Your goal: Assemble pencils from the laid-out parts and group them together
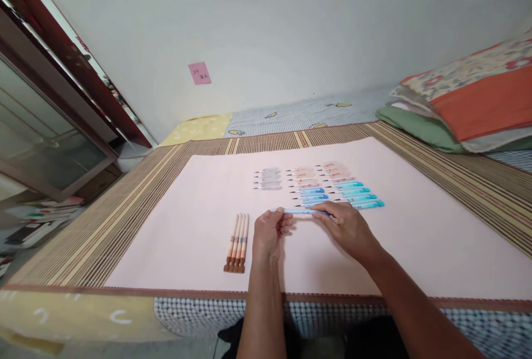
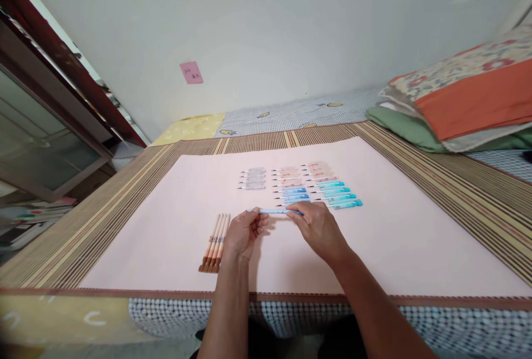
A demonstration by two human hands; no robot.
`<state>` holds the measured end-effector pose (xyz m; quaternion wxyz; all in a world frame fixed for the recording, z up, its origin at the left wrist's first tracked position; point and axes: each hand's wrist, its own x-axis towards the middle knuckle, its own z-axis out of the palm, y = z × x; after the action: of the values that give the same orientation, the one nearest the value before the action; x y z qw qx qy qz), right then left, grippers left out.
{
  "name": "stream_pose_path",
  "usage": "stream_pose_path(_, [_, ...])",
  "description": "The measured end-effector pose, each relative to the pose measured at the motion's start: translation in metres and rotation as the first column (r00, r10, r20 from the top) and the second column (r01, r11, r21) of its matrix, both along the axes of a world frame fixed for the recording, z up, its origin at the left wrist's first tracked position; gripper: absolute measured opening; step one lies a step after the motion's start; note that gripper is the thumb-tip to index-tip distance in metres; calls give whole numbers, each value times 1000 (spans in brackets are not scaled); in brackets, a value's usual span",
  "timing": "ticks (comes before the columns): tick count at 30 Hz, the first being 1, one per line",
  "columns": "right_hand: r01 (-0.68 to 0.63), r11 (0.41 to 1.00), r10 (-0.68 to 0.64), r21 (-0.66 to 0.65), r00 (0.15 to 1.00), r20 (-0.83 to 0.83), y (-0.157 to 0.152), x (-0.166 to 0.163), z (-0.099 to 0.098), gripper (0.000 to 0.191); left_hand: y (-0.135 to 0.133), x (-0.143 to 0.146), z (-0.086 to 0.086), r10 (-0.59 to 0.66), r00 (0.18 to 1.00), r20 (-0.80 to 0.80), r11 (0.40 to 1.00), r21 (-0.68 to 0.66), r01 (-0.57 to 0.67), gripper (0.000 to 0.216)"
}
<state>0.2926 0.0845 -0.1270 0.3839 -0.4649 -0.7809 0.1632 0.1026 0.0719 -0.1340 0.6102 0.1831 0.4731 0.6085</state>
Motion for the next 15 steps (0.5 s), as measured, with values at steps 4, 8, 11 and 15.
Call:
stream_pose_path(4, [-54,997,51,55,998,43,-3,-4,2,16,1,-1,-6,1,999,-49,1000,-21,-2,29])
stream_pose_path(8, [-83,992,73,98,992,101,-5,-8,1,17,2,-1,-7,25,997,-79,999,-20,-27,34])
stream_pose_path(11, [-63,996,54,64,991,124,-4,-6,0,20,0,-3,-5,-7,1000,-19,1000,-6,6,23])
stream_pose_path(15, [-74,991,85,-113,992,94,-3,-4,0,27,-2,-5,-2,-86,990,116,996,32,83,25])
